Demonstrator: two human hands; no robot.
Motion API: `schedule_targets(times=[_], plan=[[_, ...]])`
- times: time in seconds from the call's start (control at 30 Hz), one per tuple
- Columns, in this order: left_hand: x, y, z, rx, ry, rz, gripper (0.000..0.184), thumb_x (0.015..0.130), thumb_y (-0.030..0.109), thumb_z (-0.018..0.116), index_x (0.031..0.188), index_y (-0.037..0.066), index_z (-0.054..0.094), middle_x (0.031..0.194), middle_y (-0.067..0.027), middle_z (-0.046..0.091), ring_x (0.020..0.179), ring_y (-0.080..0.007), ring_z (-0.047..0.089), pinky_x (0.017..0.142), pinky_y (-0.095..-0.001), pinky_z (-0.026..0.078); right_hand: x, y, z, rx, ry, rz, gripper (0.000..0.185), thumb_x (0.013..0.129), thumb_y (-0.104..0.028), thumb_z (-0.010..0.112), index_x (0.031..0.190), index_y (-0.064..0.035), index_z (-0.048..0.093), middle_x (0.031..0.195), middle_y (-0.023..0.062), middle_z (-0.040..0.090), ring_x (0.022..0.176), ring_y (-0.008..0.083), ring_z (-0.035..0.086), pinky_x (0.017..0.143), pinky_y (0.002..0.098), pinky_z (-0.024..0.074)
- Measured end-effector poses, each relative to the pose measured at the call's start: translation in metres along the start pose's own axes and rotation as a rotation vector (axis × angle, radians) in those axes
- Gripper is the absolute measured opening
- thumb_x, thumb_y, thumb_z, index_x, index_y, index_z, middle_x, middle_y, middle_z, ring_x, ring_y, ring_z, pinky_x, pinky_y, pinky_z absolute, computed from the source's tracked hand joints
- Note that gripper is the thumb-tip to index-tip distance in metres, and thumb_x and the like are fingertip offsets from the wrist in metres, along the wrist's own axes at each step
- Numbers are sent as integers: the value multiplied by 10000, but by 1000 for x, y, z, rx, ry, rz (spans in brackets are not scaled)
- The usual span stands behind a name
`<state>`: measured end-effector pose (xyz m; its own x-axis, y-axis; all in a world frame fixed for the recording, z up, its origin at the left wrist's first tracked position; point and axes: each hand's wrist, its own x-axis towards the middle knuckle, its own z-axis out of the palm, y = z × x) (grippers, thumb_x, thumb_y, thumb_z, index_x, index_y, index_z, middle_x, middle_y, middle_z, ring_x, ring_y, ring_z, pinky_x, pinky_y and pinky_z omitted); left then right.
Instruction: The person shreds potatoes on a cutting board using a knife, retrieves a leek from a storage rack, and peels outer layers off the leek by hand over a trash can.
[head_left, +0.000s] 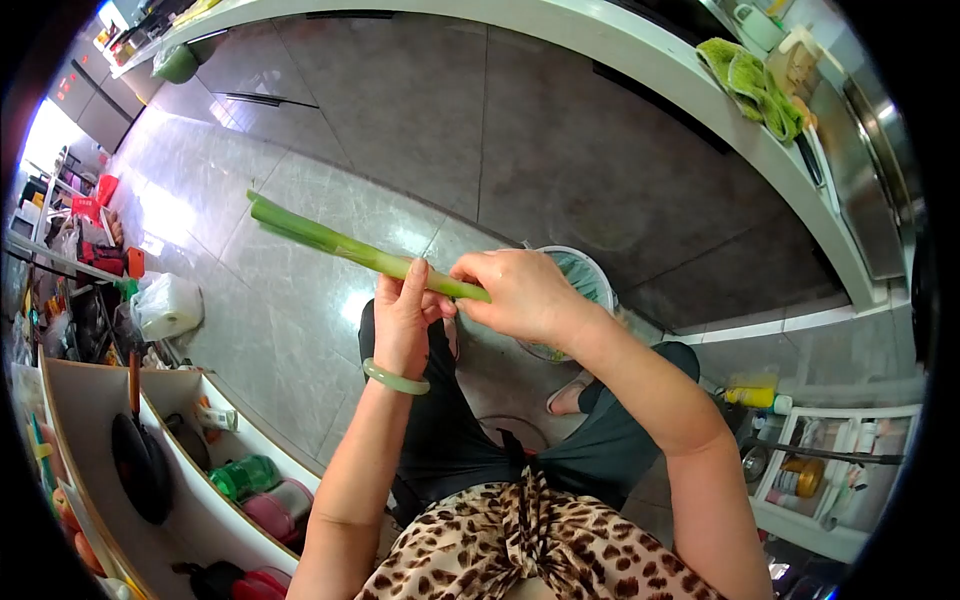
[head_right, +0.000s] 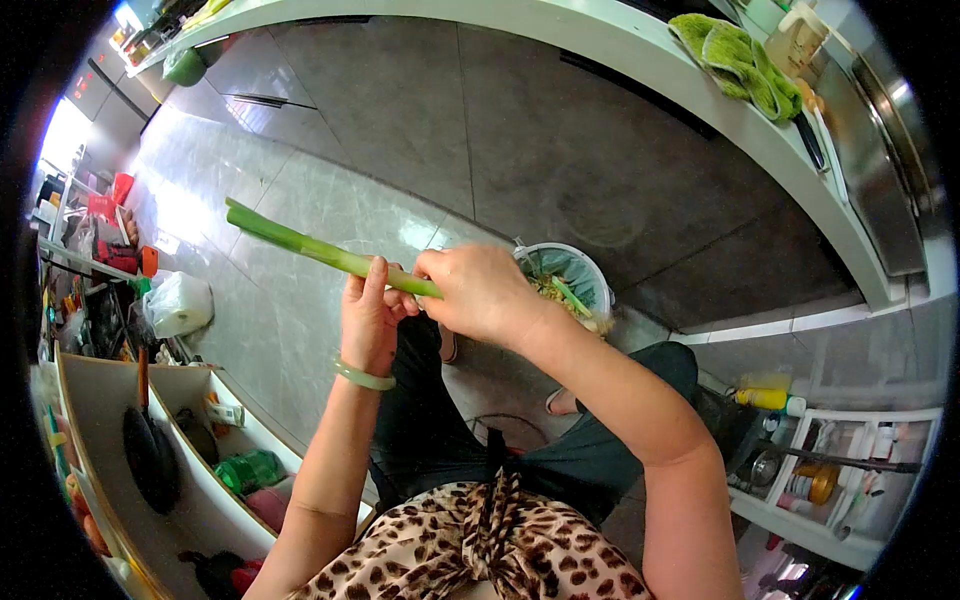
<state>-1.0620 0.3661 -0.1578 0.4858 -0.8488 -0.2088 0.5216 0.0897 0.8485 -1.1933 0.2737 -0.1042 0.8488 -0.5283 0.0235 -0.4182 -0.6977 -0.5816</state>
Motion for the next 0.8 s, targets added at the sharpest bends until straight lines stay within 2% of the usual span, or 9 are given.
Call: schedule_targets(times=[0.13, 0.2, 0.33, 0.43, 0.5, 0.6, 0.7, 0.73, 0.8], plan=[[4, 3, -5, 67, -90, -98, 240, 946, 239, 550, 1080, 53, 477, 837, -64, 574, 619, -138, 569, 543, -255, 481, -2, 13, 9, 17, 73, -56, 246, 784, -155, 618, 1003, -45, 636, 862, 120, 670, 768, 270, 644, 680, 360, 491], [1, 7, 0, 67, -146, -60, 272, 926, 218, 587, 1103, 28, 507, 840, -46, 586, 720, -115, 582, 612, -237, 486, -4, 17, 2, 392, -56, 47, 249, 796, -127, 601, 1024, -31, 632, 864, 113, 667, 751, 222, 635, 689, 326, 480], [3, 1, -5, 145, -206, -49, 242, 935, 177, 562, 1125, 31, 530, 937, -56, 590, 807, -125, 581, 663, -253, 499, -5, 28, 7, 524, -113, 85, 235, 809, -107, 572, 1018, -22, 635, 847, 106, 661, 721, 181, 615, 681, 304, 470], [2, -1, -5, 159, -212, -25, 194, 932, 162, 566, 1071, 27, 563, 944, -56, 600, 788, -121, 583, 700, -235, 493, -7, 24, 5, 329, -86, 28, 225, 818, -140, 565, 991, -19, 640, 844, 133, 653, 738, 228, 630, 678, 337, 480], [2, -3, -4, 180, -232, 5, 190, 920, 153, 595, 1064, 32, 565, 893, -43, 615, 751, -98, 571, 683, -212, 471, -8, 20, 1, 8, -49, -49, 196, 825, -178, 546, 900, -24, 642, 801, 152, 641, 733, 294, 632, 658, 385, 488], [1, -2, -2, 279, -269, 37, 177, 911, 136, 599, 1047, 27, 567, 870, -30, 609, 738, -86, 562, 657, -215, 471, -8, 17, -4, -144, -68, -97, 181, 811, -193, 538, 807, -35, 627, 733, 155, 628, 701, 349, 618, 618, 432, 489], [3, -8, 0, 403, -246, 32, 176, 899, 124, 605, 1035, 19, 573, 859, -26, 599, 728, -72, 548, 623, -214, 462, -7, 27, 0, -261, -84, -139, 152, 792, -176, 541, 757, -52, 621, 677, 143, 622, 641, 353, 617, 577, 442, 488], [1, -7, 6, 425, -217, -35, 182, 893, 122, 610, 1037, 17, 576, 859, -26, 599, 725, -72, 545, 614, -218, 458, -9, 25, 0, -248, -55, -118, 189, 742, -209, 609, 679, -42, 671, 673, 177, 636, 660, 348, 647, 585, 455, 502], [6, -21, 3, 423, -231, -80, 180, 889, 125, 617, 1035, 22, 590, 867, -30, 609, 740, -85, 554, 635, -225, 466, -13, 38, 7, -227, 6, -156, 169, 742, -199, 603, 692, -50, 666, 663, 170, 635, 616, 348, 636, 569, 452, 504]])
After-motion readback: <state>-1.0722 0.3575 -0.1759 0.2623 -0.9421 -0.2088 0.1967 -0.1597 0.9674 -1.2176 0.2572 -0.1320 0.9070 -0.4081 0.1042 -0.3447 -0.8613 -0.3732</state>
